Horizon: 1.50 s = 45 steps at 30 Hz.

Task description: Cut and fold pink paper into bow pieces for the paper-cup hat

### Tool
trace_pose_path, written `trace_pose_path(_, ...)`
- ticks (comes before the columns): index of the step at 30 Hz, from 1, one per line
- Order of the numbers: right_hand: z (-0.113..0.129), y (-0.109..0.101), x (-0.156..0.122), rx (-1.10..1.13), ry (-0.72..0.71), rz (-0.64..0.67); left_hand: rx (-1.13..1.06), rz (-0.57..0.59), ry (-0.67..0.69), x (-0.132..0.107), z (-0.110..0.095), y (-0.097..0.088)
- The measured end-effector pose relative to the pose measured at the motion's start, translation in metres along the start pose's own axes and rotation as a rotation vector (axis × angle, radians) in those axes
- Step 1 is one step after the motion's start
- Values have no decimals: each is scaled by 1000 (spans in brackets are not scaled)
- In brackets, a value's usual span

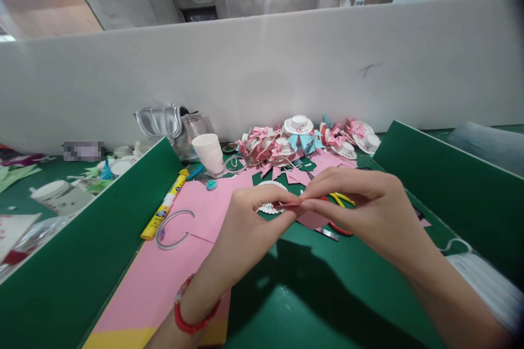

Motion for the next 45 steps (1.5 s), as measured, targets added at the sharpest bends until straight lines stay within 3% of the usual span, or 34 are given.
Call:
trace_pose_path(4,0,-16,-1,22,-32,-157,-62,78,-20,1,4,6)
trace_pose_path(8,-15,-32,-2,58,59,-302,15,140,-19,3,9,8)
trace_pose_path(13,-32,-22,2,44,188,-181,242,212,30,2,12,5)
trace_pose_path(19,-36,-2,4,-56,150,-11,361,295,45,3,19,-10)
trace_pose_path(20,-38,0,4,-48,155,5,355,252,26,5,22,-18)
trace_pose_path(22,-43,-5,5,-9,174,-47,322,56,-30,10,29,-43)
trace_pose_path(24,-48,-18,5,55,186,-193,247,-205,-116,11,38,-72)
trace_pose_path(26,-54,-32,2,139,191,-356,130,-370,-208,8,49,-87)
trace_pose_path(28,-61,-40,-1,233,203,-471,-10,-348,-261,8,55,-81)
trace_pose_path(32,-70,-39,-4,397,206,-552,-265,-21,-236,10,43,-29)
trace_pose_path(35,-71,-30,-5,451,234,-537,-348,-24,-191,10,33,-10)
trace_pose_path(40,-68,-20,-5,413,305,-507,-277,-128,-183,10,31,-14)
trace_pose_path(45,-60,-16,1,299,322,-286,-233,-144,-259,9,37,-25)
Point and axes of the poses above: each hand's wrist, its own x-axis towards the middle knuckle, its own y-axis out of the palm, z = x × y, the point moved 8 cm from there along x, towards the middle knuckle, and after that the axes turned 8 degrees about x, right-handed, at the moved point
